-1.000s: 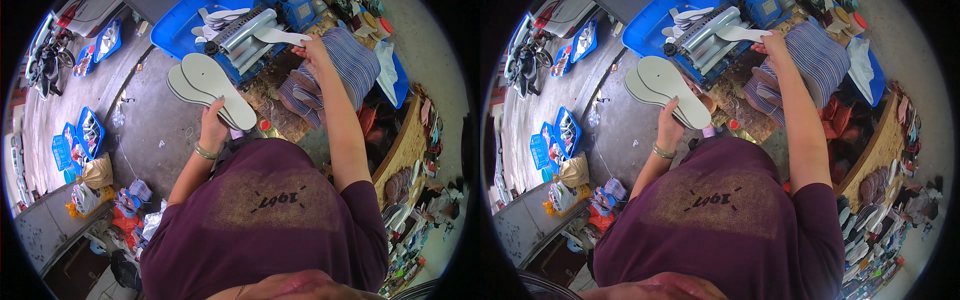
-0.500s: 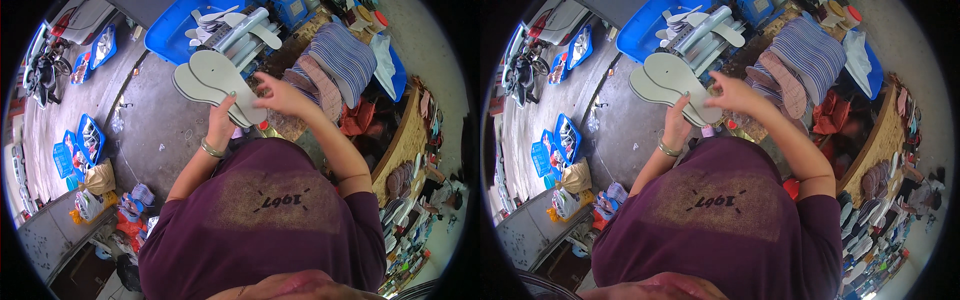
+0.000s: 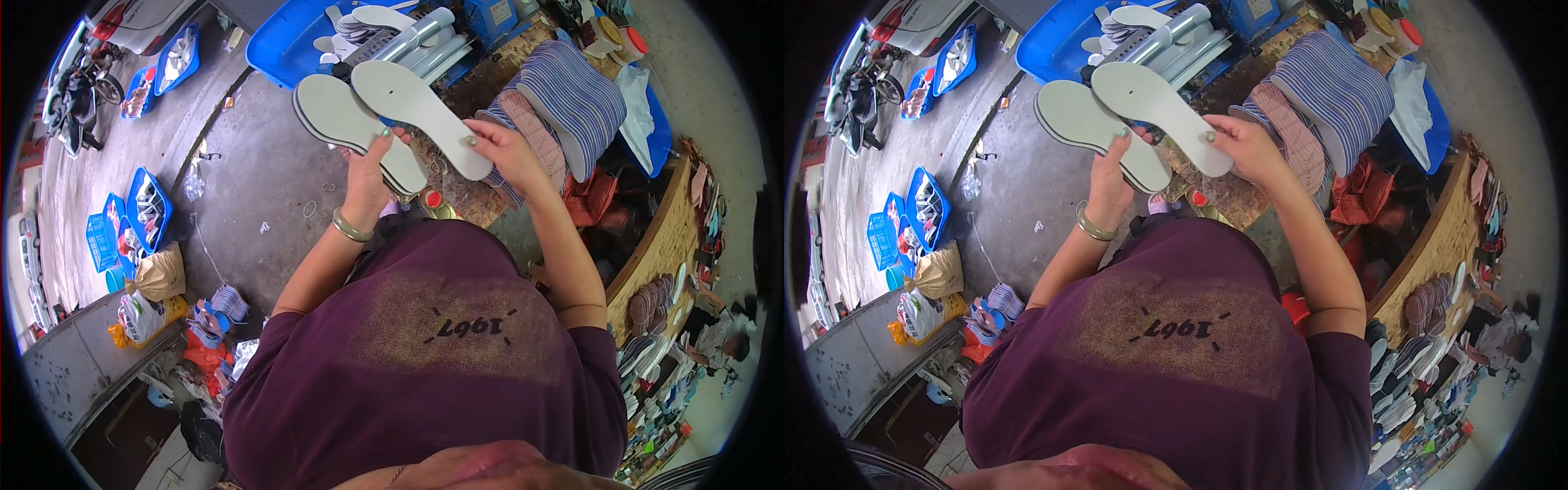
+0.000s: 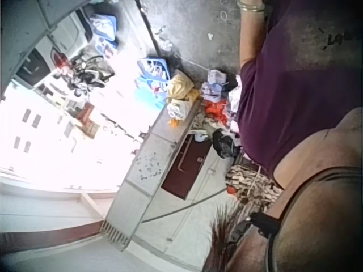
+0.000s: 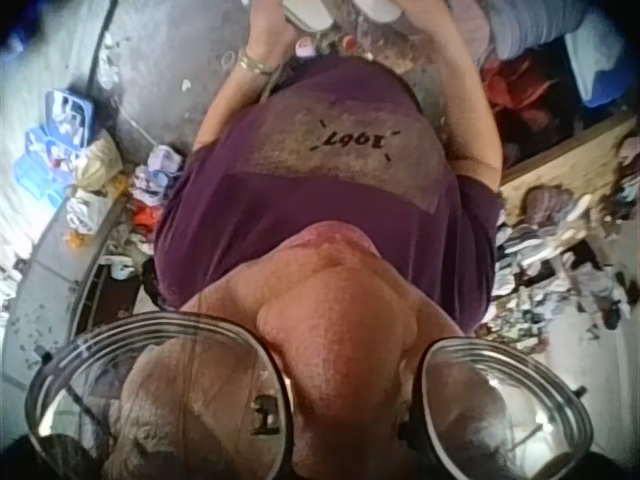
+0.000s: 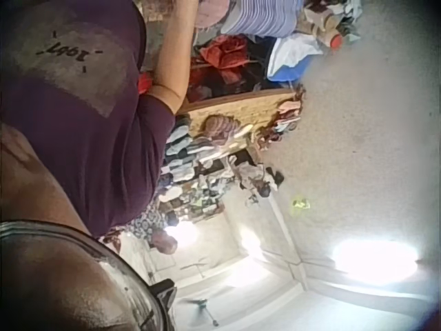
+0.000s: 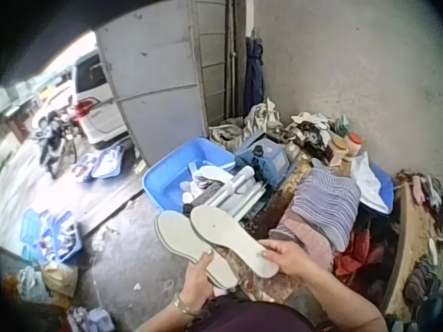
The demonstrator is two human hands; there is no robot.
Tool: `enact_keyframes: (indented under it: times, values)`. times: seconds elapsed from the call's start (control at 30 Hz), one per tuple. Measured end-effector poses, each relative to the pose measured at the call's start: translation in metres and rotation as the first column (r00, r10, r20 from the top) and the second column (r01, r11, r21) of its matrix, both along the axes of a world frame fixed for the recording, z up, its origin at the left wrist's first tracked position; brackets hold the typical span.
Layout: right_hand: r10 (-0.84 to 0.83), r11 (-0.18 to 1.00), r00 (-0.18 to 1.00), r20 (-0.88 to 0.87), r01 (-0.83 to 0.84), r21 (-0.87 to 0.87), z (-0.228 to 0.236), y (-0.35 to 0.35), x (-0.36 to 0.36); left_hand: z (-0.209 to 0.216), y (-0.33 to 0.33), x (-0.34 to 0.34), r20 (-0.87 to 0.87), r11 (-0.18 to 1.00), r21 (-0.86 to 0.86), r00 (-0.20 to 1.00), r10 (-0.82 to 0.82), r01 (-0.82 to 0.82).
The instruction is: The person repeatedly feeds white shoe insoles into a blue machine to process their edges. They handle the insoles one at a time, moving them between the machine and a stack of striped insoles on the table. The person also stacks the processed insoles and occasionally adjusts the pile of striped insoles.
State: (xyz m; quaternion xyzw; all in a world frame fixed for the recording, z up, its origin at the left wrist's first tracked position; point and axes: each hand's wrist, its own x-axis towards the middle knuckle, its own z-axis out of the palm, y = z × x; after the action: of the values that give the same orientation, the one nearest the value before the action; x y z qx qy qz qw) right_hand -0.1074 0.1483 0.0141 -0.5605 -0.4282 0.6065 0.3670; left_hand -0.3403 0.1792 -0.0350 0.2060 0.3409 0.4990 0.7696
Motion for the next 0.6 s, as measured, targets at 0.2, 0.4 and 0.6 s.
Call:
enact_keyframes:
  times: [0.2, 0.4, 0.6]
  values:
    - [-0.086, 0.986, 0.781, 0.618, -0.020, 0.163, -0.009, 0.045, 0.052, 0.002, -0.002, -0.010, 0.078, 0.996, -0.074, 0.996, 0.051, -0.045]
    - [-0.142, 0.978, 0.354, 0.925, -0.092, 0.186, -0.034, 0.124, 0.110, -0.003, -0.011, -0.013, 0.163, 0.990, -0.132, 0.984, 0.070, -0.048]
    - [-0.205, 0.976, 0.684, 0.700, 0.193, 0.097, -0.062, 0.163, 0.120, 0.004, -0.017, -0.021, 0.155, 0.998, -0.061, 0.988, 0.001, 0.009]
